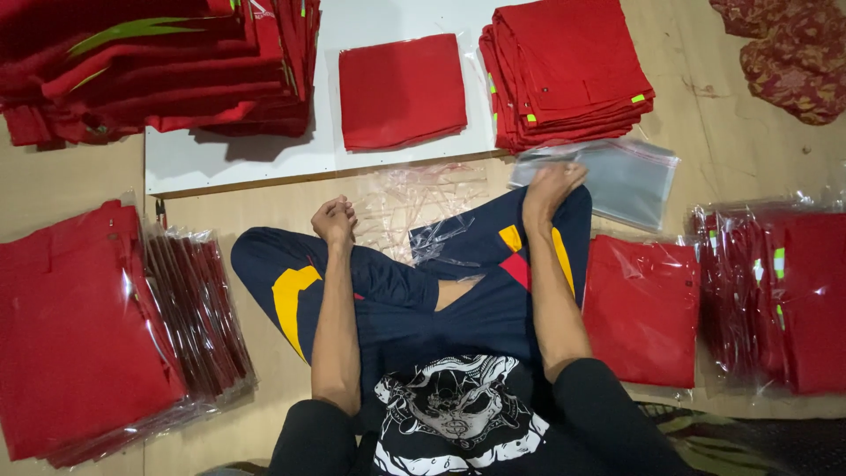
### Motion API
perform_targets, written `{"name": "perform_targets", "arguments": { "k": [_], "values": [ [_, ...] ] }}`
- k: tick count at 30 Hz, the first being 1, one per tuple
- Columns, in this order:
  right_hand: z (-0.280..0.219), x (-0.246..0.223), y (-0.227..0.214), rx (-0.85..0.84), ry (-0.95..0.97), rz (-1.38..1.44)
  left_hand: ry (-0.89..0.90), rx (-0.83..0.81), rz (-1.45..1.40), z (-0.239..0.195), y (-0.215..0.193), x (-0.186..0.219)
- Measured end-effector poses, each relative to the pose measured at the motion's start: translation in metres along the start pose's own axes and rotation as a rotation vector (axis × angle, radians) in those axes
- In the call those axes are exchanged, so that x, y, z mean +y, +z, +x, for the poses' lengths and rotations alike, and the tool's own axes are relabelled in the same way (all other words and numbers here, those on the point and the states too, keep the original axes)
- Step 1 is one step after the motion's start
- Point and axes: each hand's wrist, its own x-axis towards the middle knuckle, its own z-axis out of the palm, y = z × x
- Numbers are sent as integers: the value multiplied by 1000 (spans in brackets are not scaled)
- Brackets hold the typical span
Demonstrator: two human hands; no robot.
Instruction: The person places a folded red garment into a clear plastic bag and then places another folded red garment on top of it.
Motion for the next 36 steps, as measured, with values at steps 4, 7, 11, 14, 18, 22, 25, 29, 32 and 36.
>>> {"name": "perform_targets", "arguments": {
  "k": [4, 7, 11, 14, 18, 22, 25, 29, 32, 36],
  "values": [
    [-5, -55, -31, -50, -202, -154, 19, -5, 16, -2, -2, 2],
    [-17, -83, -51, -306, -221, -306, 77, -34, 64, -8, -2, 4],
    [-23, 1, 16, -655, -234, -549, 232, -117, 216, 15, -4, -5],
    [-16, -48, -19, -734, -372, -450, 304, -237, 443, 23, -14, 9],
    [-12, -43, -13, -756, -350, -362, 272, -427, 494, 33, -31, 39],
    [-27, -30, -1, -824, -368, -412, 317, -599, 450, 36, -33, 56],
    [-54, -63, -7, -945, -285, -490, 423, -642, 428, 36, -30, 63],
    [-123, -103, -7, -1311, -434, -239, 579, -681, 494, 39, -22, 55],
    [-137, -205, -75, -1444, -506, 338, 645, -623, 531, 46, -17, 53],
    [-129, -215, -81, -1247, -883, 220, 692, -585, 509, 54, -22, 48]
  ]
}}
